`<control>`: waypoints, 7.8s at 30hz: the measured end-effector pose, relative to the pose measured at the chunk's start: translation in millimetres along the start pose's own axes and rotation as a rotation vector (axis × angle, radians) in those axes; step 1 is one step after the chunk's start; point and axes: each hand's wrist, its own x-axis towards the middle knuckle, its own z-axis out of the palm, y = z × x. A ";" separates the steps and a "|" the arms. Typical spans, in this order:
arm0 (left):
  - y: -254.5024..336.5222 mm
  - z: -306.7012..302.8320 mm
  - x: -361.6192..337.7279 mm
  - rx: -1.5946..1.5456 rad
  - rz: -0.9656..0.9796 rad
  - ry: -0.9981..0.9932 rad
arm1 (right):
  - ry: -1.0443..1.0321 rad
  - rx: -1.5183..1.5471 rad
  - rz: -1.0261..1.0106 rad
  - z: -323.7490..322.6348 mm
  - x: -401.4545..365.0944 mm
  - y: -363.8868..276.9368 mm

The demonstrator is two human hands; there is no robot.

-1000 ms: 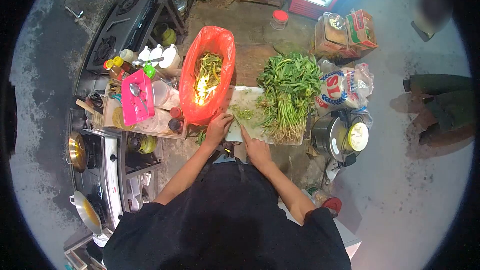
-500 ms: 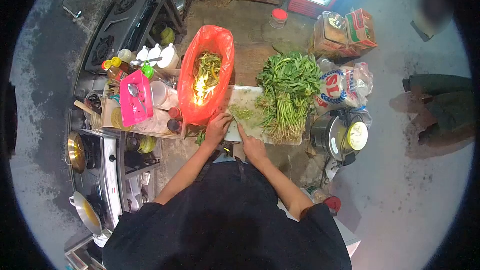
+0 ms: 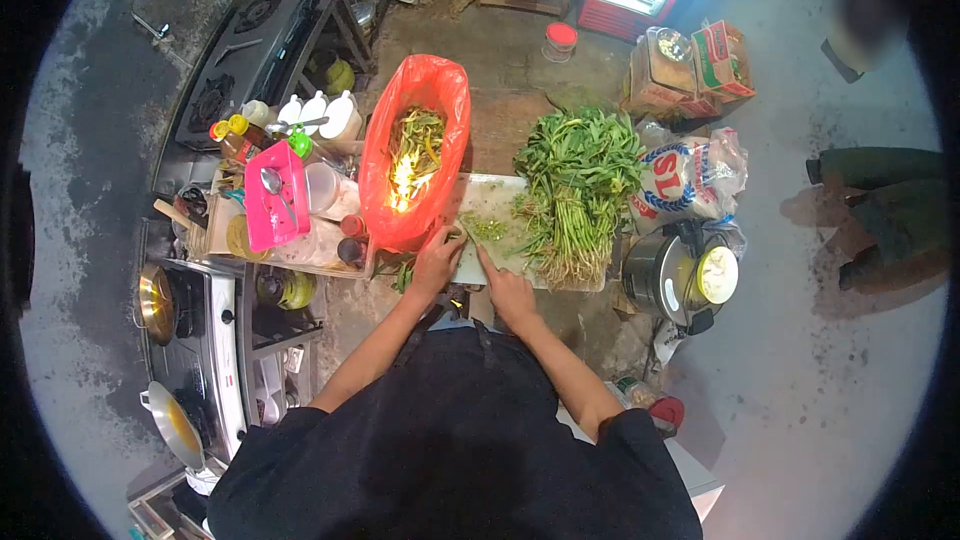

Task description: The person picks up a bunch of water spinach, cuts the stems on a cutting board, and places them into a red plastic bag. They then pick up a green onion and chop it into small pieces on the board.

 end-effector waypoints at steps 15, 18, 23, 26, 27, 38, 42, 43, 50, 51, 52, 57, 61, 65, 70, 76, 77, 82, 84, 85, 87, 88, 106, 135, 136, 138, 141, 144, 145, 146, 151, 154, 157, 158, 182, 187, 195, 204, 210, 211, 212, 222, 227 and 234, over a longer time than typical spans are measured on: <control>-2.8 0.7 4.3 -0.011 -0.014 -0.015 | -0.004 0.062 -0.048 -23.5 -19.3 -0.8; -1.2 -0.7 4.4 -0.017 -0.025 -0.005 | -0.040 0.046 -0.034 -32.9 -18.0 -5.1; -5.6 1.9 2.4 -0.033 -0.035 -0.011 | -0.064 0.042 -0.015 -23.9 -13.2 -7.7; -8.3 4.7 2.5 -0.041 -0.039 -0.012 | -0.047 0.051 -0.012 -8.2 -3.1 -5.2; -8.5 4.5 2.6 -0.044 -0.025 -0.005 | -0.029 0.059 -0.011 -4.5 3.5 -4.6; -4.9 2.9 2.3 -0.010 -0.029 -0.020 | -0.018 -0.005 -0.034 -7.4 -17.6 7.6; -1.8 -1.6 2.0 -0.014 -0.041 -0.044 | 0.014 0.005 -0.034 -2.7 -3.9 7.8; -0.4 -3.2 2.6 -0.013 -0.040 -0.045 | 0.004 -0.010 -0.011 -3.2 -1.9 7.6; -6.2 0.5 3.4 -0.024 0.014 -0.014 | 0.023 0.046 -0.042 -24.0 -14.8 -0.1; -6.4 0.0 5.3 -0.035 0.015 0.008 | 0.013 0.039 -0.039 -25.6 -16.1 -1.7; -6.5 -0.5 6.2 -0.035 0.016 0.007 | 0.002 0.032 -0.034 -26.3 -17.0 -2.5; -4.8 -1.2 6.1 -0.014 -0.013 -0.018 | -0.006 0.014 -0.020 -28.5 -15.9 -5.6; -6.2 -0.6 5.2 -0.027 -0.017 -0.015 | -0.048 0.005 -0.005 -30.7 -13.0 -11.8; -8.1 1.6 4.5 -0.064 -0.014 0.012 | -0.029 0.045 -0.009 -8.0 -0.2 -7.1; -6.9 2.8 5.0 -0.048 -0.021 0.010 | 0.046 0.025 -0.029 7.1 8.9 -2.2; -5.0 1.3 3.9 -0.073 -0.045 -0.018 | -0.072 0.025 0.035 -8.7 -16.9 -2.1; -7.0 1.7 4.3 -0.073 -0.037 -0.027 | -0.072 0.022 0.037 -7.9 -16.9 0.0; -4.3 -2.5 5.5 -0.089 -0.017 -0.010 | -0.050 0.013 0.034 -4.3 -4.9 -1.2; -1.3 -4.3 3.6 -0.055 -0.029 -0.023 | -0.032 0.007 0.026 -3.4 -6.2 -0.9; -0.1 -4.5 3.9 -0.056 -0.030 -0.024 | -0.011 0.000 0.019 -3.2 -7.1 -0.1; -0.7 -4.9 5.1 -0.066 -0.040 -0.009 | -0.004 0.005 0.020 -4.0 -8.3 1.2; -2.0 -4.4 5.3 -0.064 -0.042 -0.007 | 0.003 0.011 0.020 -4.4 -8.2 0.7; -6.3 -3.6 3.3 -0.027 0.006 0.056 | -0.043 0.050 0.007 -27.9 -13.4 -13.9; -7.5 1.6 2.0 0.011 -0.081 0.006 | -0.034 0.052 -0.009 -1.8 -17.1 1.6; -6.3 1.6 1.4 0.010 -0.079 0.006 | -0.018 0.045 -0.011 -1.2 -15.8 2.0; -5.1 -4.0 3.0 0.028 -0.061 -0.035 | -0.016 0.019 -0.006 -1.1 -10.1 0.6; -1.9 -11.2 0.7 0.024 -0.067 -0.074 | -0.019 0.018 0.011 -4.6 -6.6 -2.4; -6.7 -9.0 0.8 0.011 -0.036 -0.067 | -0.007 0.069 0.011 -17.0 -9.8 -6.2; -8.4 -8.2 0.6 0.012 -0.038 -0.065 | 0.006 0.095 -0.001 -20.5 -11.0 -7.6; -9.9 -6.9 1.1 0.007 -0.033 -0.064 | 0.007 0.094 -0.003 -21.7 -12.1 -8.0; -9.2 -8.3 1.9 -0.001 -0.041 -0.050 | -0.060 0.052 -0.014 -29.1 -16.0 -11.5; -9.5 -7.0 1.6 -0.016 -0.058 -0.050 | -0.086 0.016 -0.016 -30.4 -14.1 -11.1; -10.0 -6.0 2.6 -0.027 -0.074 -0.035 | -0.103 0.007 -0.011 -33.9 -11.7 -15.1; -9.9 -5.2 2.2 -0.034 -0.074 -0.029 | -0.105 0.006 -0.013 -31.6 -11.5 -15.6; -6.3 1.4 6.0 -0.011 -0.035 0.011 | 0.023 0.077 -0.031 -7.9 -1.5 -1.2; -5.2 0.9 6.4 0.006 -0.013 0.020 | 0.045 0.092 -0.051 -21.5 -10.8 -2.2; -6.4 0.7 5.8 -0.004 -0.058 -0.002 | -0.071 0.043 -0.007 -38.4 -14.4 -12.2; -11.9 3.7 4.6 -0.017 -0.086 -0.036 | -0.012 0.097 -0.008 -8.1 2.2 -6.0; -11.1 2.3 5.5 -0.030 -0.062 -0.028 | 0.047 0.057 -0.015 2.5 9.2 -6.0; -9.9 1.7 5.8 -0.029 -0.062 -0.028 | 0.059 0.048 -0.025 2.6 6.8 -6.4; -8.3 1.4 5.4 -0.041 -0.065 -0.022 | 0.058 0.049 -0.027 2.0 2.6 -5.6; 2.2 -9.5 3.9 0.018 -0.058 -0.045 | 0.000 0.012 -0.026 -0.7 -5.6 4.3; -5.5 -5.0 2.8 0.019 -0.015 -0.026 | -0.011 0.049 0.018 -13.1 -13.4 1.4; -5.0 -8.7 5.2 0.003 -0.041 -0.028 | -0.037 0.082 -0.014 -31.5 -16.0 -7.5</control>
